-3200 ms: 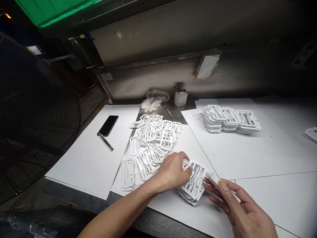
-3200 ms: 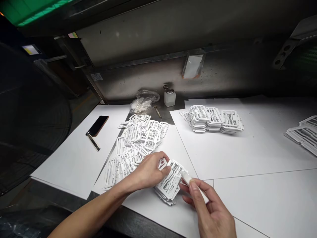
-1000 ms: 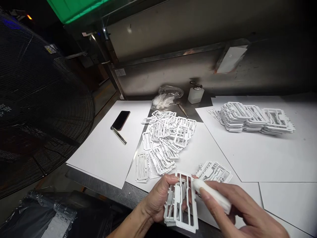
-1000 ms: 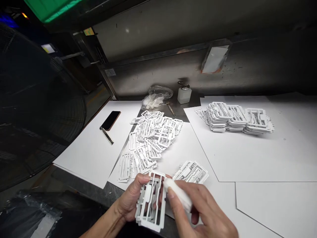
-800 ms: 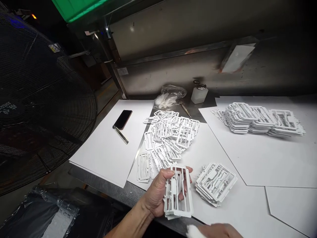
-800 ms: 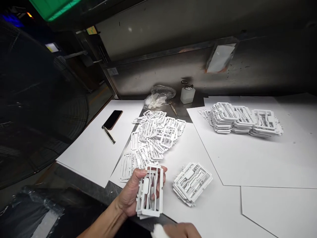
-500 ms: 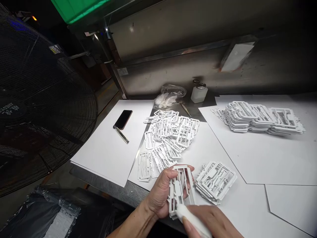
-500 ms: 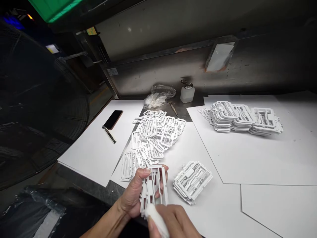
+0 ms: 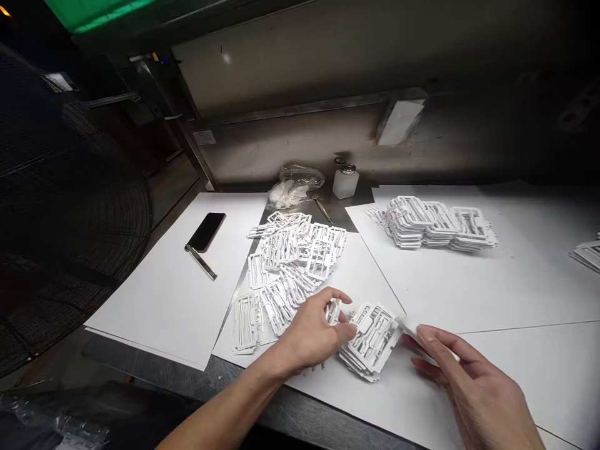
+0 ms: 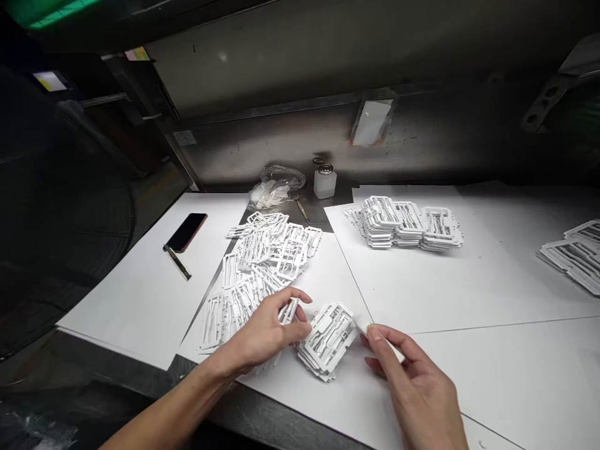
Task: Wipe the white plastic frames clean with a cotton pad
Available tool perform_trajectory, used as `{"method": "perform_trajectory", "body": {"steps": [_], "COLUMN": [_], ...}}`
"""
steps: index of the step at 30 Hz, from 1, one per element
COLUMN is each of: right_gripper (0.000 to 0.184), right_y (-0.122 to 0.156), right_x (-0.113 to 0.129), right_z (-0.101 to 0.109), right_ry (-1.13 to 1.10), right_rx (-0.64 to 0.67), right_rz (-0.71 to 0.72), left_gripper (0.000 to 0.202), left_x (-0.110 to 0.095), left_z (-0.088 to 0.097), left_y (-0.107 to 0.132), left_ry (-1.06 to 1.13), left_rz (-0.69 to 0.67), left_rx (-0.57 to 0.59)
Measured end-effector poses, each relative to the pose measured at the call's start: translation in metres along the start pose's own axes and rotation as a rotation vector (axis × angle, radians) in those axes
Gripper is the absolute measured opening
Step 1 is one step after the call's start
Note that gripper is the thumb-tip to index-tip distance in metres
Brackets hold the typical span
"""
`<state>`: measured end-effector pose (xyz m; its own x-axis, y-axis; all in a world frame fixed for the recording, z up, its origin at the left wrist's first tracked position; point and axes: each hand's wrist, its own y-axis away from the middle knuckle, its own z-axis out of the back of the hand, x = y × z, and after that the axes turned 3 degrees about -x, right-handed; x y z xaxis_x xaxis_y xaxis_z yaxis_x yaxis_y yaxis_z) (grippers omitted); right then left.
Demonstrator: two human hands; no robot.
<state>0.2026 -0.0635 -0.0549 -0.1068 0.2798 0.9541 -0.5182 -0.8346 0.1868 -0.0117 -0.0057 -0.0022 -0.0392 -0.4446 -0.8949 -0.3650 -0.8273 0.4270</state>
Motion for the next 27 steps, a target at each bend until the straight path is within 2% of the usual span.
{"method": "perform_trajectory", "body": {"steps": [2, 5, 8, 10, 12, 14, 17, 21, 23, 25, 27], "right_gripper": [0.054, 0.053, 0.048, 0.044, 0.043, 0.045, 0.046, 0.03, 0.025, 0.028, 0.034], "right_y": [-0.001, 0.006, 0.015, 0.021, 0.025, 0.029, 0.035, 0.04, 0.04, 0.041, 0.044], "right_x": [-0.004, -0.006, 0.0, 0.005, 0.009, 0.012, 0.019, 0.034, 0.04, 0.042, 0.042], "right_z": [-0.004, -0.009, -0.012, -0.013, -0.013, -0.013, -0.013, -0.019, -0.021, -0.02, -0.016], "right_ry": [-0.091, -0.205, -0.294, -0.349, -0.379, -0.379, -0.229, 0.194, 0.292, 0.373, 0.462], "right_rx": [0.037, 0.036, 0.028, 0.048, 0.107, 0.177, 0.178, 0.129, 0.132, 0.073, -0.02], "right_rz": [-0.043, -0.081, -0.079, -0.074, -0.074, -0.087, -0.012, 0.427, 0.58, 0.606, 0.551], "left_gripper": [0.037, 0.04, 0.045, 0.047, 0.046, 0.045, 0.044, 0.041, 0.044, 0.05, 0.057], "left_x": [0.0, 0.004, 0.002, -0.001, -0.003, -0.002, 0.002, 0.008, 0.013, 0.019, 0.025], "left_z": [-0.006, -0.011, -0.01, -0.006, -0.003, 0.0, 0.0, 0.001, 0.004, 0.008, 0.013], "left_y": [-0.008, -0.014, -0.011, -0.004, 0.004, 0.013, 0.028, 0.042, 0.047, 0.048, 0.049], "left_ry": [-0.158, -0.219, -0.126, -0.032, 0.043, 0.112, 0.204, 0.224, 0.254, 0.31, 0.356], "left_rz": [-0.032, -0.033, -0.043, -0.047, -0.04, 0.0, 0.077, 0.051, 0.039, 0.048, 0.063], "left_rx": [0.008, 0.044, 0.058, 0.116, 0.176, 0.185, 0.135, 0.069, 0.059, 0.045, 0.008]}}
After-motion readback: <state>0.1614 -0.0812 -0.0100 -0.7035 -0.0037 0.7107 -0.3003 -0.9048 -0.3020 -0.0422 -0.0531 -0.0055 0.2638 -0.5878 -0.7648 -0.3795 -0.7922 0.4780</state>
